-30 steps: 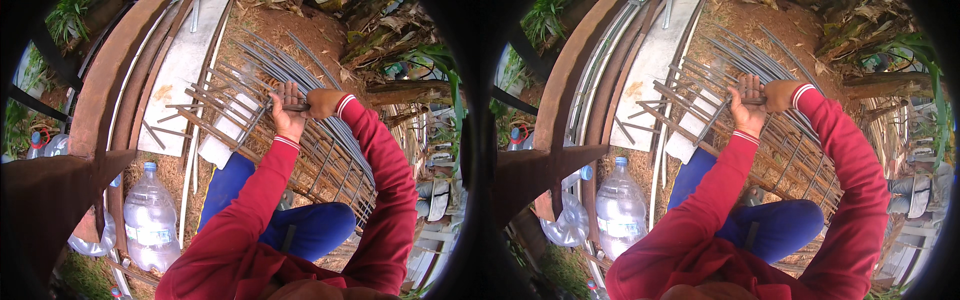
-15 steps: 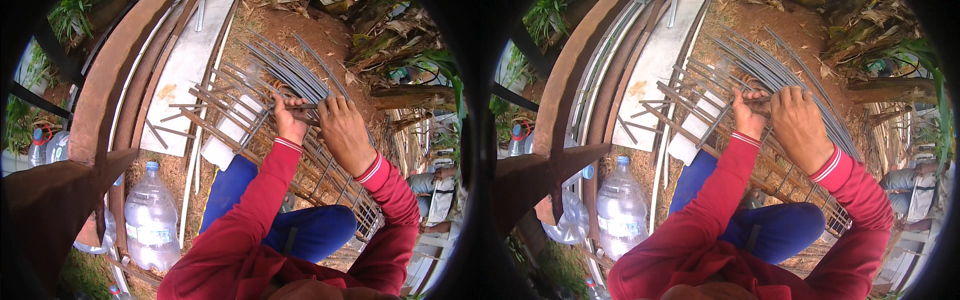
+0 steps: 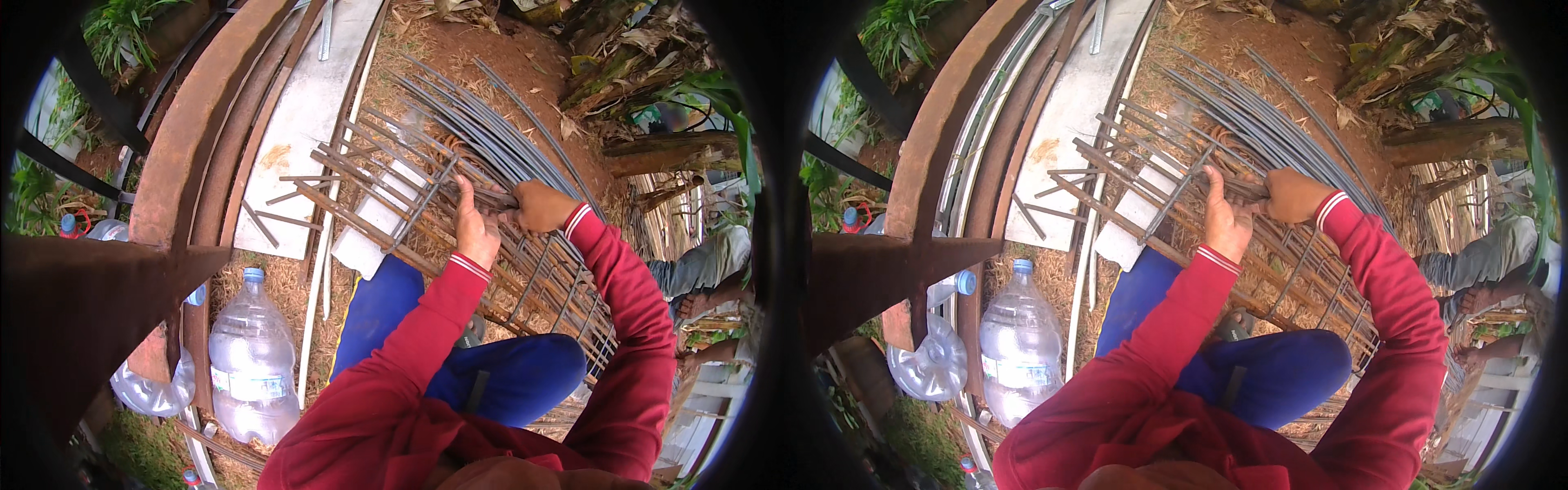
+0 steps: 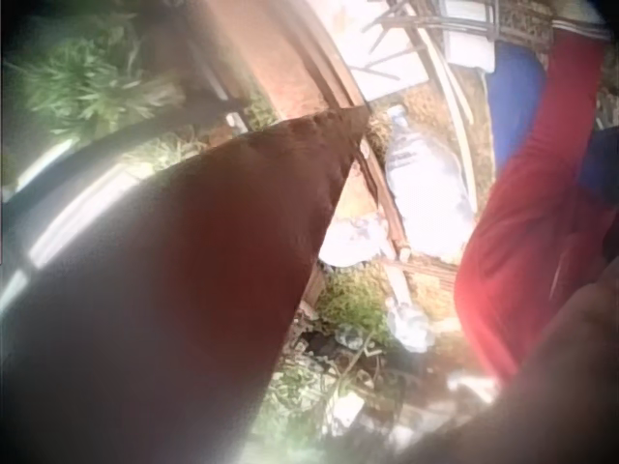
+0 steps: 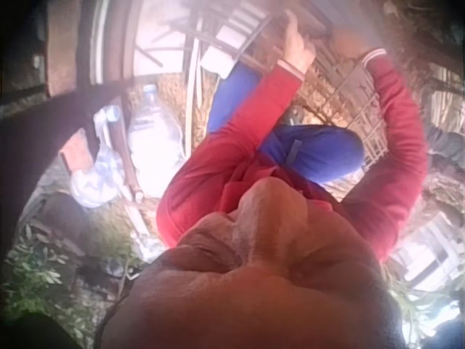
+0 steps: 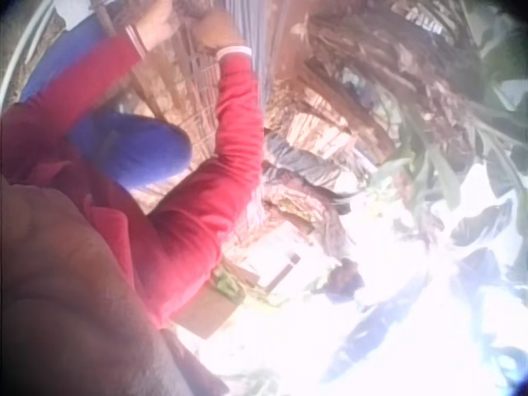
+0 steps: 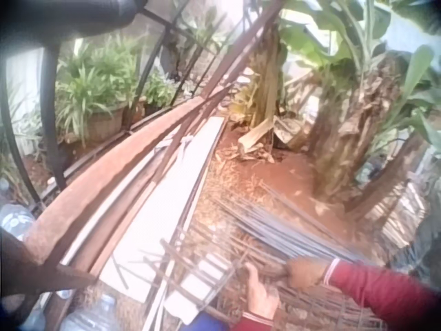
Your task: The person assembles a metal frame structure by hand, using pliers to bend and secure metal rods into a grid-like shape. They repeatedly adjust and tighten connections between the rods while working on the ground.
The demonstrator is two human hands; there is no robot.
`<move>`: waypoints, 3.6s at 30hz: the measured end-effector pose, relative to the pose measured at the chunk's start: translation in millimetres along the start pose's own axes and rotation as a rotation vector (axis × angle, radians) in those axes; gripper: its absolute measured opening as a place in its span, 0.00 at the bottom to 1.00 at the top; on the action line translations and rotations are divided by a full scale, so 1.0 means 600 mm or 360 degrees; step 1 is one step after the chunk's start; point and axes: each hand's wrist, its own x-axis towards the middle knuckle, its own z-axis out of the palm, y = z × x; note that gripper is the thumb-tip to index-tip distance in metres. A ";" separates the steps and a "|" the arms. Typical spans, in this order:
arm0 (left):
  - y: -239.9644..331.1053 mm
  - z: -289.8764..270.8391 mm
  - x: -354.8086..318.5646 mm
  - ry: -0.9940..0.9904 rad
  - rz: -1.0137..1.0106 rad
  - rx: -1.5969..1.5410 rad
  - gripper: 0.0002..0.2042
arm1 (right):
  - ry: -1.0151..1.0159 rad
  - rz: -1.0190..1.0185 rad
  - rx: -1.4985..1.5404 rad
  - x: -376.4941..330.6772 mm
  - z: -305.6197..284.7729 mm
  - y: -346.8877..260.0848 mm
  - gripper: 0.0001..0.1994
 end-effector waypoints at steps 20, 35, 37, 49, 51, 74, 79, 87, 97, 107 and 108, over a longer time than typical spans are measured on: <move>-0.004 0.068 0.090 0.0283 -0.0097 -0.0262 0.23 | 0.0983 -0.0271 -0.1058 0.020 0.021 0.047 0.13; 0.012 0.020 0.049 -0.0408 0.0001 -0.0176 0.34 | 0.1445 -0.0116 -0.1284 0.010 0.088 0.025 0.20; 0.013 0.020 0.051 -0.0437 0.0016 -0.0188 0.30 | 0.1467 -0.0099 -0.1306 0.006 0.089 0.019 0.22; 0.002 0.031 0.076 -0.0472 0.0129 -0.0523 0.22 | 0.1450 -0.0307 -0.1496 0.017 0.038 0.028 0.17; 0.001 0.033 0.083 -0.0462 0.0116 -0.0581 0.23 | 0.1421 -0.0453 -0.1474 0.032 0.017 0.048 0.11; -0.003 0.032 0.057 -0.0357 0.0053 -0.0311 0.21 | -0.0283 0.0006 0.0279 0.051 -0.064 0.059 0.25; 0.004 0.031 0.069 -0.0414 -0.0012 -0.0437 0.25 | -0.0199 -0.0156 0.0965 0.008 -0.069 0.087 0.23; 0.015 0.018 0.063 -0.0527 -0.0122 -0.0420 0.24 | -0.0563 -0.0429 0.1137 -0.039 -0.066 0.144 0.19; 0.007 0.045 0.056 -0.0171 -0.0005 -0.0266 0.26 | 0.1769 -0.0020 0.0696 -0.266 -0.079 0.098 0.16; 0.018 0.077 0.081 0.0177 -0.0204 -0.0210 0.30 | 0.1387 -0.0207 -0.1276 0.038 0.048 0.033 0.15; 0.015 0.078 0.086 0.0184 -0.0161 -0.0305 0.30 | 0.1387 -0.0263 -0.1223 0.051 0.043 0.046 0.13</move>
